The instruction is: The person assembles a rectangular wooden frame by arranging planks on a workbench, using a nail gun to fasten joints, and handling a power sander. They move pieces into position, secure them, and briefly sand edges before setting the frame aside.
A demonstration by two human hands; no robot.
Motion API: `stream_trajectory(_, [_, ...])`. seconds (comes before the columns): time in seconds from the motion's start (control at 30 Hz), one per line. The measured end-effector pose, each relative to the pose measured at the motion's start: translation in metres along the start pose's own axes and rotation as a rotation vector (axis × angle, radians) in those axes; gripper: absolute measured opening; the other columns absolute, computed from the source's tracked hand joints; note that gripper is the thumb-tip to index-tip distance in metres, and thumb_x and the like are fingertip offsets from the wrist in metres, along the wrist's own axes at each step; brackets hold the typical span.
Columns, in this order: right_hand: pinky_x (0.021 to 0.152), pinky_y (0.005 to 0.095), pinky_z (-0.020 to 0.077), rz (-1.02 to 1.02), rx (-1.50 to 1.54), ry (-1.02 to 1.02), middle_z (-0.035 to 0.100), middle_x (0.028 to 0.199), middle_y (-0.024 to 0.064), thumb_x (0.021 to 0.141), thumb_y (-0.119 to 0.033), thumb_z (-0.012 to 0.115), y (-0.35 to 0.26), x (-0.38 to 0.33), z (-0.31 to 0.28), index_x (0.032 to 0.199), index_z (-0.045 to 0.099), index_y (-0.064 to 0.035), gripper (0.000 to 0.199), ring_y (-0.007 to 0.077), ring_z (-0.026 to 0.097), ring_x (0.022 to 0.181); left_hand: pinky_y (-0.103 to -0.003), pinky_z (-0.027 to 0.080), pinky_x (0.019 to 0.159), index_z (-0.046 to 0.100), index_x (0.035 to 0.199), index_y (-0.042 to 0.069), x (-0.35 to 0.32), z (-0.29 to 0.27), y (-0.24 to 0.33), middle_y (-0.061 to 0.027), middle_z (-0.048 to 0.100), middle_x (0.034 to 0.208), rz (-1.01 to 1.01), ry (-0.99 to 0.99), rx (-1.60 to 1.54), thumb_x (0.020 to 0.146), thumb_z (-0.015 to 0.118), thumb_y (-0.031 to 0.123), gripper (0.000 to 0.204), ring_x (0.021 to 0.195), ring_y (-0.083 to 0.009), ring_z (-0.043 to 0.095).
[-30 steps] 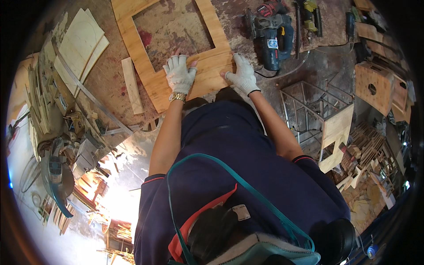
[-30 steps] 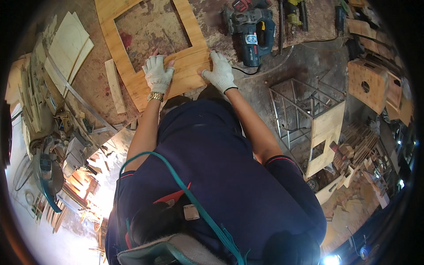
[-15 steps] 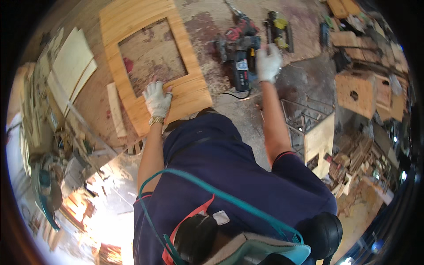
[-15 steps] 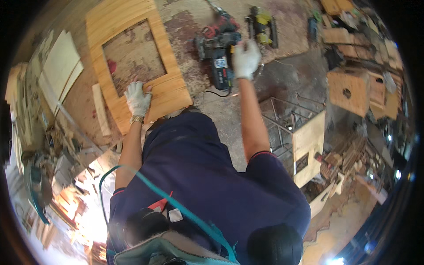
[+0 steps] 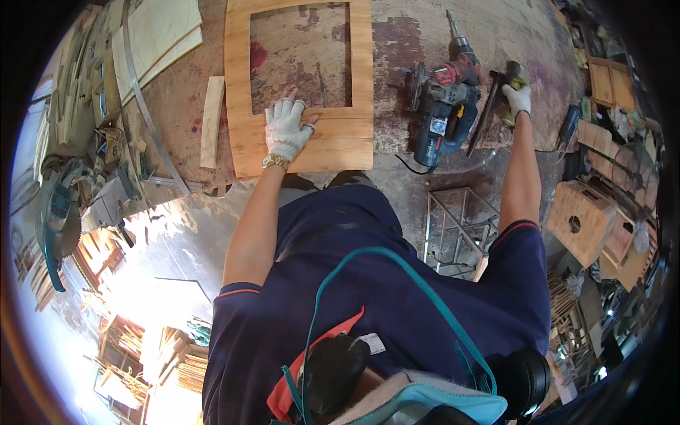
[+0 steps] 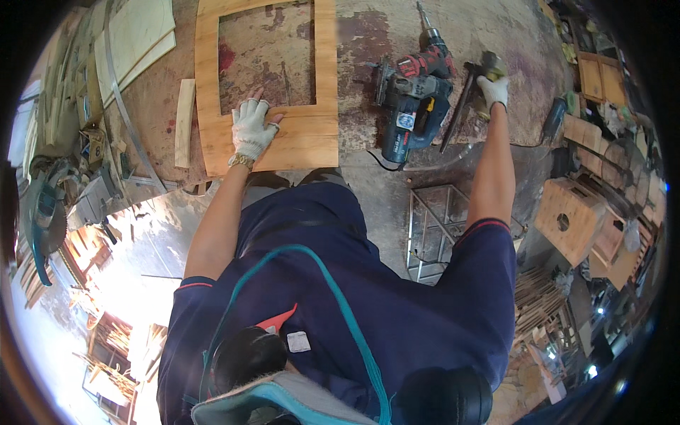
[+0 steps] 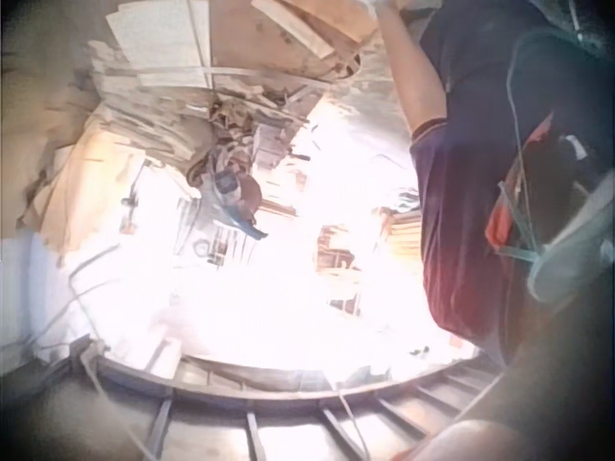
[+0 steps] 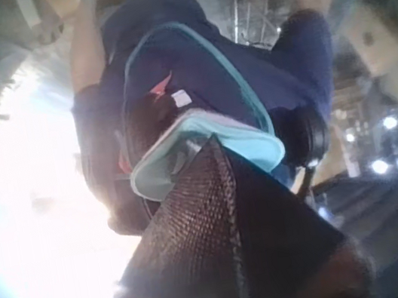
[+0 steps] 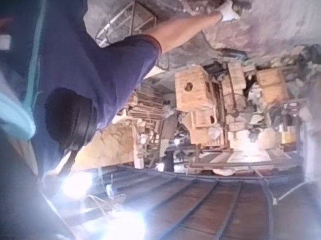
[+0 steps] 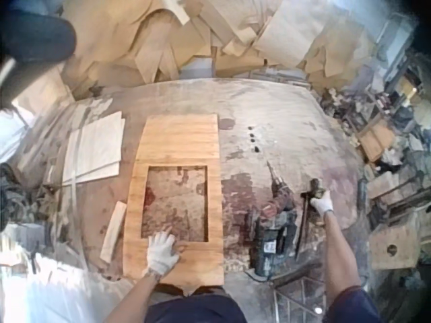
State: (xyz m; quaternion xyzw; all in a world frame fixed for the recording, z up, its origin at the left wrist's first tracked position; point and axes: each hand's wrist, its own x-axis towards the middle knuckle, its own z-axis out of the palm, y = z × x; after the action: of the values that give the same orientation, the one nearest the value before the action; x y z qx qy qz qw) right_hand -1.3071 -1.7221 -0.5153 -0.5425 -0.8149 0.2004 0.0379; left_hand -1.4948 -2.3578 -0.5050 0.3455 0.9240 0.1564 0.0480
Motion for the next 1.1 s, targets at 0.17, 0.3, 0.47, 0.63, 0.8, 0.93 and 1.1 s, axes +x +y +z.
stream_trajectory(0.17, [0.080,0.0401,0.0544,0.027,0.052,0.113,0.074,0.098,0.0157,0.079,-0.028,0.084,-0.050,-0.109,-0.079,0.108,0.069,0.0010,0.043,0.0278,0.072,0.090,-0.054,0.034,0.114,0.064,0.108,0.010,0.001,0.000,-0.002,-0.0113,0.054,0.149,-0.044,-0.044,-0.023,0.089,0.071,0.044,0.040,0.138,-0.0337,0.046])
stream_trajectory(0.3, [0.055,0.0302,0.0464,-0.052,0.326,0.090,0.069,0.081,0.0068,0.089,-0.014,0.076,-0.124,-0.255,-0.119,0.105,0.070,0.0011,0.023,0.0113,0.062,0.062,-0.052,0.032,0.116,0.066,0.107,0.012,-0.002,0.004,-0.001,-0.0098,0.053,0.151,-0.045,-0.038,-0.066,0.087,0.074,0.042,0.037,0.139,-0.0309,0.046])
stream_trajectory(0.47, [0.071,0.0310,0.0562,0.117,0.366,-0.173,0.072,0.098,0.0089,0.082,0.003,0.072,-0.190,-0.379,-0.095,0.121,0.064,0.0012,0.040,0.0159,0.070,0.082,-0.056,0.032,0.117,0.066,0.104,0.013,-0.003,0.008,-0.005,-0.0119,0.056,0.148,-0.012,-0.012,-0.131,0.086,0.073,0.046,0.038,0.140,-0.0334,0.046])
stream_trajectory(0.63, [0.078,0.0349,0.0559,0.147,0.436,-0.380,0.075,0.105,0.0142,0.083,0.000,0.072,-0.235,-0.430,-0.011,0.122,0.063,0.0020,0.040,0.0198,0.071,0.089,-0.055,0.027,0.120,0.067,0.111,0.013,-0.001,0.010,-0.009,-0.0114,0.052,0.152,-0.009,-0.055,-0.125,0.087,0.072,0.045,0.040,0.143,-0.0333,0.043])
stream_trajectory(0.8, [0.069,0.0342,0.0545,0.050,0.276,-0.363,0.074,0.099,0.0169,0.084,-0.002,0.071,-0.248,-0.445,0.036,0.121,0.062,0.0027,0.038,0.0207,0.071,0.080,-0.057,0.025,0.120,0.067,0.112,0.012,-0.001,0.010,-0.010,-0.0126,0.049,0.155,-0.027,-0.074,-0.125,0.089,0.071,0.046,0.041,0.145,-0.0348,0.041])
stream_trajectory(0.93, [0.073,0.0409,0.0561,-0.021,0.120,-0.305,0.075,0.101,0.0206,0.084,-0.010,0.073,-0.266,-0.448,0.039,0.121,0.062,0.0013,0.040,0.0316,0.074,0.084,-0.057,0.025,0.121,0.066,0.112,0.011,-0.003,0.012,-0.014,-0.0133,0.048,0.156,-0.014,-0.069,-0.137,0.089,0.069,0.046,0.042,0.145,-0.0354,0.041])
stream_trajectory(1.1, [0.083,0.0482,0.0551,-0.014,0.037,-0.364,0.073,0.101,0.0270,0.085,-0.016,0.073,-0.280,-0.449,0.034,0.116,0.062,0.0041,0.039,0.0436,0.071,0.097,-0.057,0.024,0.121,0.066,0.112,0.010,-0.003,0.016,-0.013,-0.0140,0.048,0.155,-0.014,-0.033,-0.145,0.091,0.068,0.046,0.041,0.146,-0.0353,0.040])
